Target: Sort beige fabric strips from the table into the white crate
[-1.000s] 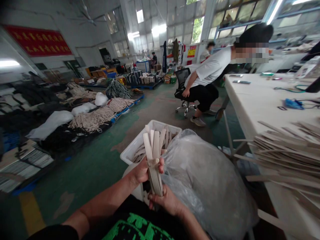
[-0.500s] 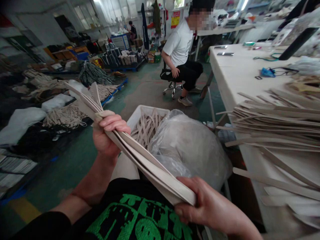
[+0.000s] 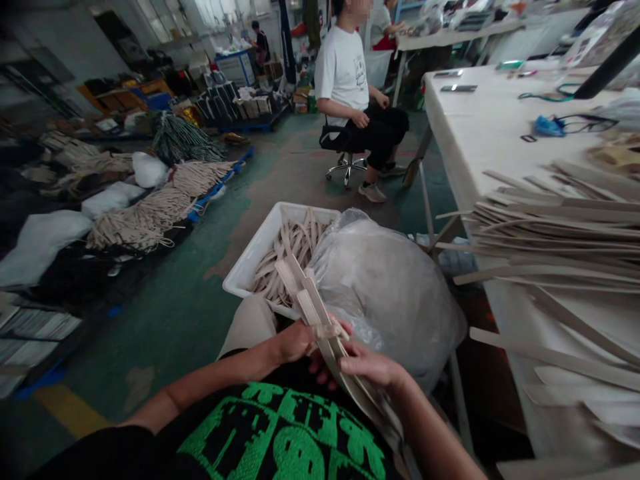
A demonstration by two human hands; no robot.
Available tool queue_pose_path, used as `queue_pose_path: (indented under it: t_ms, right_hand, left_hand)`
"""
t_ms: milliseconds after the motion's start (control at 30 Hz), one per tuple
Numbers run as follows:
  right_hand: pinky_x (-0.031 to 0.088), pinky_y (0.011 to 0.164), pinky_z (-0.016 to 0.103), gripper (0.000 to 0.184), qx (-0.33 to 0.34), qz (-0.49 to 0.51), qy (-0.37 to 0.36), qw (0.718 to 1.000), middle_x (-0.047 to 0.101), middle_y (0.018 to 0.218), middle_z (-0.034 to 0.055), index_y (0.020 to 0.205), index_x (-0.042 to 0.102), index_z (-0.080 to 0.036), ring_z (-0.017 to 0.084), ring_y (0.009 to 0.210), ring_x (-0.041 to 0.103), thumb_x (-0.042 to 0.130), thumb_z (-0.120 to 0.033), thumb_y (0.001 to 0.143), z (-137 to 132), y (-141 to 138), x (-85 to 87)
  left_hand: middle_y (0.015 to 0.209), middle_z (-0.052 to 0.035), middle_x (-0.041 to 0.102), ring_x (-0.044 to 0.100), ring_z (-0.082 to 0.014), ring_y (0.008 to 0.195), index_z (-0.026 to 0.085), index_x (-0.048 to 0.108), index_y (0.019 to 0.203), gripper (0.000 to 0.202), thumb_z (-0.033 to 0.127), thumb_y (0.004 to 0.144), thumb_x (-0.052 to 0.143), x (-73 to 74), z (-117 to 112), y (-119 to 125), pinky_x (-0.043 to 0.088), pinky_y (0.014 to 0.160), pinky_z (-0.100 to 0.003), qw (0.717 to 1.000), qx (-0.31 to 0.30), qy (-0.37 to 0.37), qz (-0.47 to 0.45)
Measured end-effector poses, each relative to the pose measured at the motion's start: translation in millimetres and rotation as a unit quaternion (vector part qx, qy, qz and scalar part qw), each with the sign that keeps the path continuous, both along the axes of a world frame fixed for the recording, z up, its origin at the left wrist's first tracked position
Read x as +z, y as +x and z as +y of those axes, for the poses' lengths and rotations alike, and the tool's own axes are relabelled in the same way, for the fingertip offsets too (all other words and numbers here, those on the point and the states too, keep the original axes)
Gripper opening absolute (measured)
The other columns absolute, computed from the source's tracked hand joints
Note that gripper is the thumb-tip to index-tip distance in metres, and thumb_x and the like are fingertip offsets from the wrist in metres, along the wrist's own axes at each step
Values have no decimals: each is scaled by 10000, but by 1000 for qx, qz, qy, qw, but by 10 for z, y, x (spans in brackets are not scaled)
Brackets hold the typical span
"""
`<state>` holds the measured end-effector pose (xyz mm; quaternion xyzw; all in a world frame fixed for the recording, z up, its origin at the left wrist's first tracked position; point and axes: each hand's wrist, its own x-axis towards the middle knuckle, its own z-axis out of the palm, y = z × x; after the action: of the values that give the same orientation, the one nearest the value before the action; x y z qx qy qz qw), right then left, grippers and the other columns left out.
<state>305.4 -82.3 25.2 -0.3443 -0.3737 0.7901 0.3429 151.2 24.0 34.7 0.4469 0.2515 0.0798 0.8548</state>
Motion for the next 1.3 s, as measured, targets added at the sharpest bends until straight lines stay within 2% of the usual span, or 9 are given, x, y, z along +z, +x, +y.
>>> queue_pose_path:
  t_ms: [100,233,333,467,633,767,1000,1200,1300]
  right_hand:
    - [546,723,328,652,44,40,8,998,728,943,112,924,710,-136,211,775,689,740,-725,645,301,-110,-14]
    - [476,496,240,538,-19,-7,8,1000,665,635,34,825,673,-132,139,500,598,745,-652,706,443,-213,-100]
    - [395,423,208,492,-118,-61,24,991,593,553,-17,826,648,-153,100,422,505,717,-635,760,388,-272,-160]
    - [331,425,203,511,-188,-127,23,974,534,530,-33,828,646,-157,77,415,429,631,-668,828,268,-305,-212]
    - [308,431,229,575,-216,-206,23,954,518,520,-17,772,637,-157,91,423,412,580,-726,829,180,-296,-302]
    - [336,454,245,614,-229,-200,21,952,559,567,-3,877,659,-148,108,435,452,555,-750,828,139,-263,-288]
    - [432,531,294,601,-287,-249,16,925,631,548,74,693,701,-143,172,514,556,602,-726,800,16,-163,-259]
    - [487,532,308,544,-449,-222,-36,864,660,595,91,673,708,-147,194,539,597,728,-690,706,-237,174,-251]
    - [447,456,279,467,-560,-169,-60,809,633,611,61,674,674,-166,162,496,554,798,-617,666,-396,418,-206]
  left_hand:
    - [740,-74,712,577,-146,530,156,724,979,552,603,661,788,74,76,12,384,466,-235,988,-76,125,41]
    - [699,-74,687,591,-159,489,136,685,1105,716,693,658,740,88,204,-11,397,458,-240,989,-132,62,33]
    - [680,-57,655,537,-122,472,117,682,1084,759,719,628,750,-24,240,-44,366,462,-227,996,-57,68,32]
    - [680,-45,623,494,-107,552,111,712,884,643,721,684,719,-188,355,-112,385,537,-241,983,60,166,56]
    - [687,-22,625,535,-133,654,125,685,712,522,643,716,743,-212,495,-136,405,636,-247,943,51,306,118]
    - [715,-20,645,556,-156,696,136,703,718,495,627,772,689,-146,446,-67,436,697,-264,941,60,313,118]
    - [691,-23,645,577,-193,751,157,720,741,497,625,851,592,-104,418,18,453,735,-282,936,-21,334,106]
    - [851,-107,726,652,-193,785,134,745,854,691,769,841,475,-338,606,448,490,775,-302,962,-135,236,28]
    - [965,-107,741,665,-196,869,125,745,967,533,625,860,593,-618,786,837,492,839,-303,941,-110,307,85]
